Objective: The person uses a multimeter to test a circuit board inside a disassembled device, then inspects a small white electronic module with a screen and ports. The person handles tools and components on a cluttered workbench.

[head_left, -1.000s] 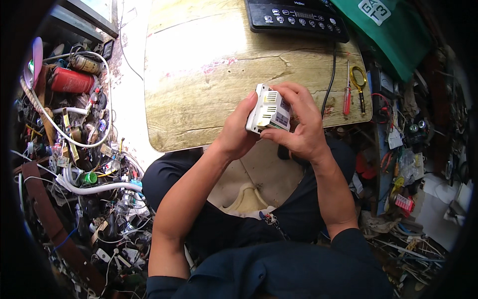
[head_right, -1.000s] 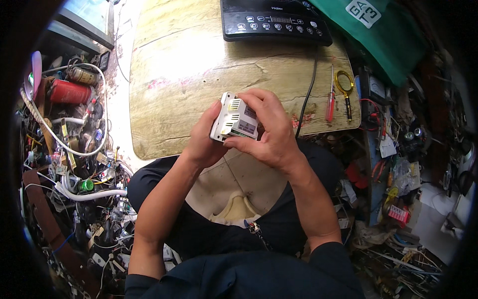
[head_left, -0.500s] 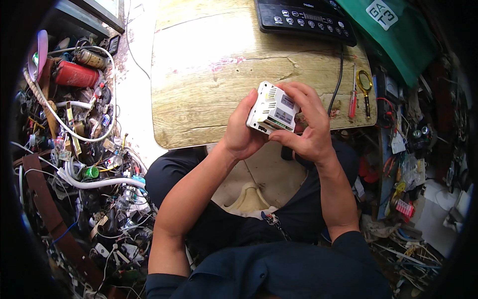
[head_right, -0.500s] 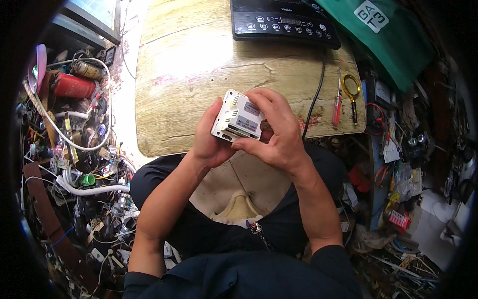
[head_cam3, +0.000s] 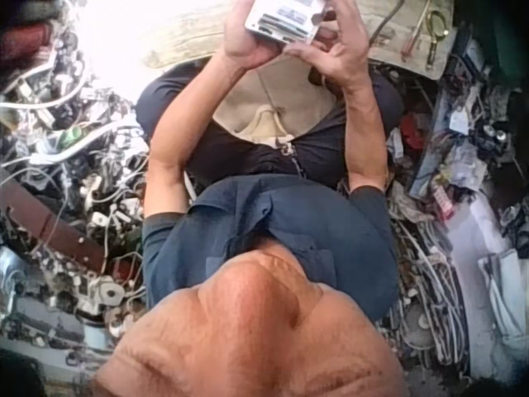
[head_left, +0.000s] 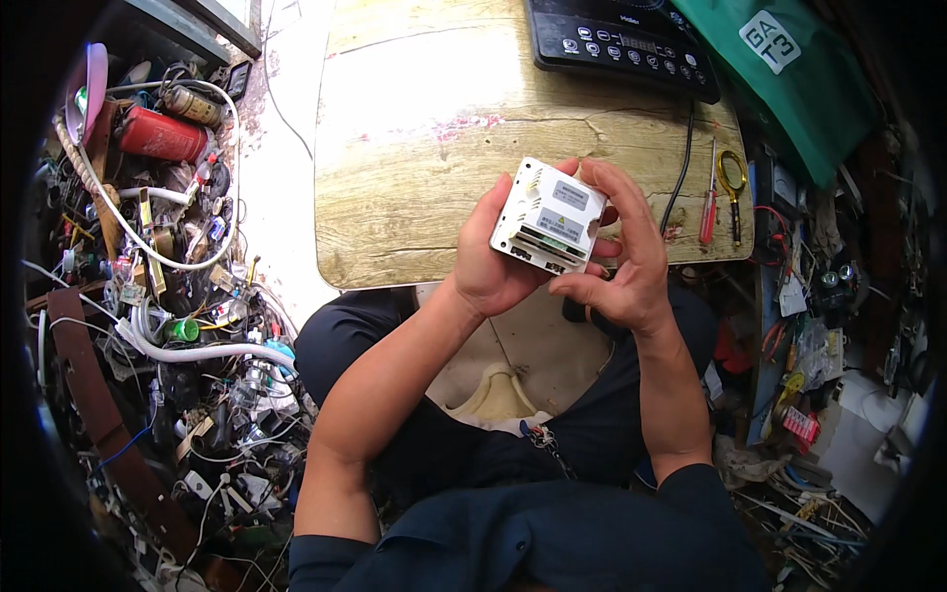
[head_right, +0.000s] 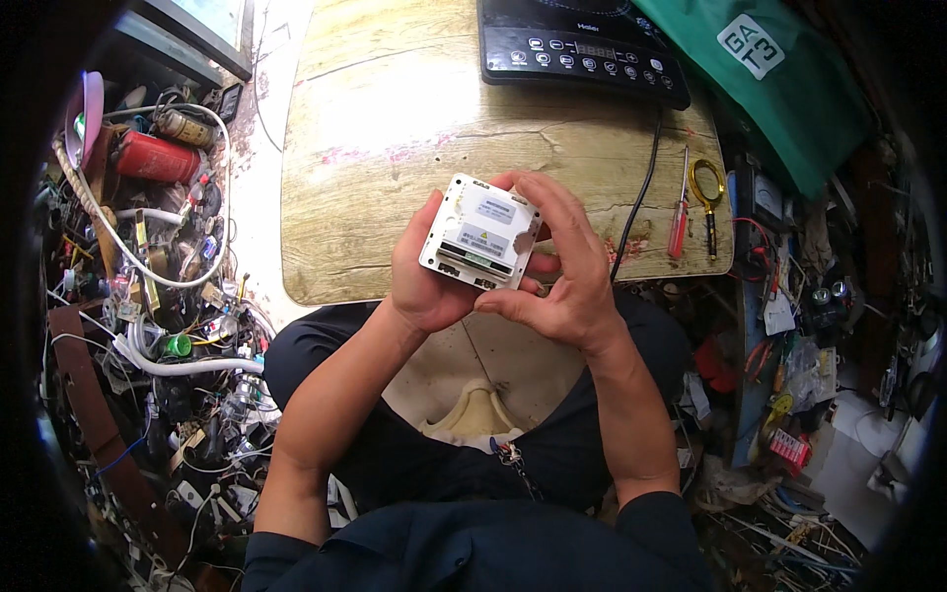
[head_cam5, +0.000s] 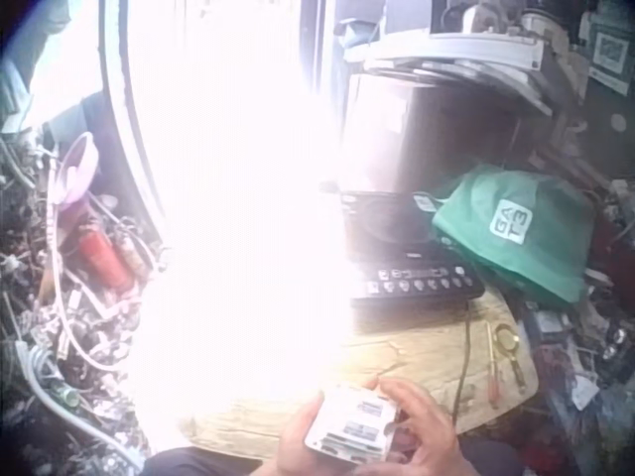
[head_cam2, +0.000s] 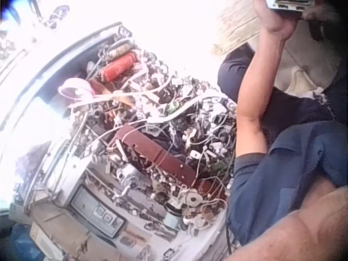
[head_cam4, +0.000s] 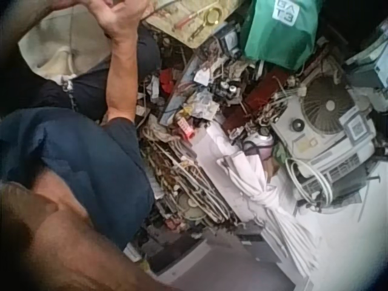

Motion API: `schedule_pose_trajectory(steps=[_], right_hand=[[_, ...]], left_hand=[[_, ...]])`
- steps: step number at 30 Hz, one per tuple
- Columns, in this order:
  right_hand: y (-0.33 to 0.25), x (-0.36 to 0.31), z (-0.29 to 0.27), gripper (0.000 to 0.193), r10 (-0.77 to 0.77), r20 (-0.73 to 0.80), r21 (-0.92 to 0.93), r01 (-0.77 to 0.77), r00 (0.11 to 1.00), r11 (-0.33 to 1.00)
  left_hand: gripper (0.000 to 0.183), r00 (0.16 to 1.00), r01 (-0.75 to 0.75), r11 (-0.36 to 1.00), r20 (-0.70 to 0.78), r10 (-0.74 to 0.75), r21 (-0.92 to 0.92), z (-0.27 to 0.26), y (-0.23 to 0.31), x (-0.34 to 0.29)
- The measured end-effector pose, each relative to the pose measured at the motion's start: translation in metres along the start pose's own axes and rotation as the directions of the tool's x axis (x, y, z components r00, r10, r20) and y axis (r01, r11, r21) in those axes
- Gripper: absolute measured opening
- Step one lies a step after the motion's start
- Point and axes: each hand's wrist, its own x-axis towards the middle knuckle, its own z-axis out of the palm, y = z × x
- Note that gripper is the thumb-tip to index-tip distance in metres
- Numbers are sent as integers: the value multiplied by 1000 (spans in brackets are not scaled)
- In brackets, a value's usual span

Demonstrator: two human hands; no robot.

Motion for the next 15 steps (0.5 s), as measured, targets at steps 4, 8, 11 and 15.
schedule_pose_trajectory(steps=[4,8,11,15], right_hand=[[-3,-4,6,110,178,36,226,-181,983,957],[1,-6,6,116,184,64,204,-193,981,960],[-2,-4,6,118,173,57,190,-181,983,965],[-3,-2,4,119,180,68,160,-189,981,969]], left_hand=[[77,997,-23,994,69,31,-109,-6,0,2],[77,999,-42,998,29,43,-56,-5,1,2],[77,999,-42,997,5,43,-59,-3,0,2],[77,996,-47,990,64,56,-133,-8,-1,2]])
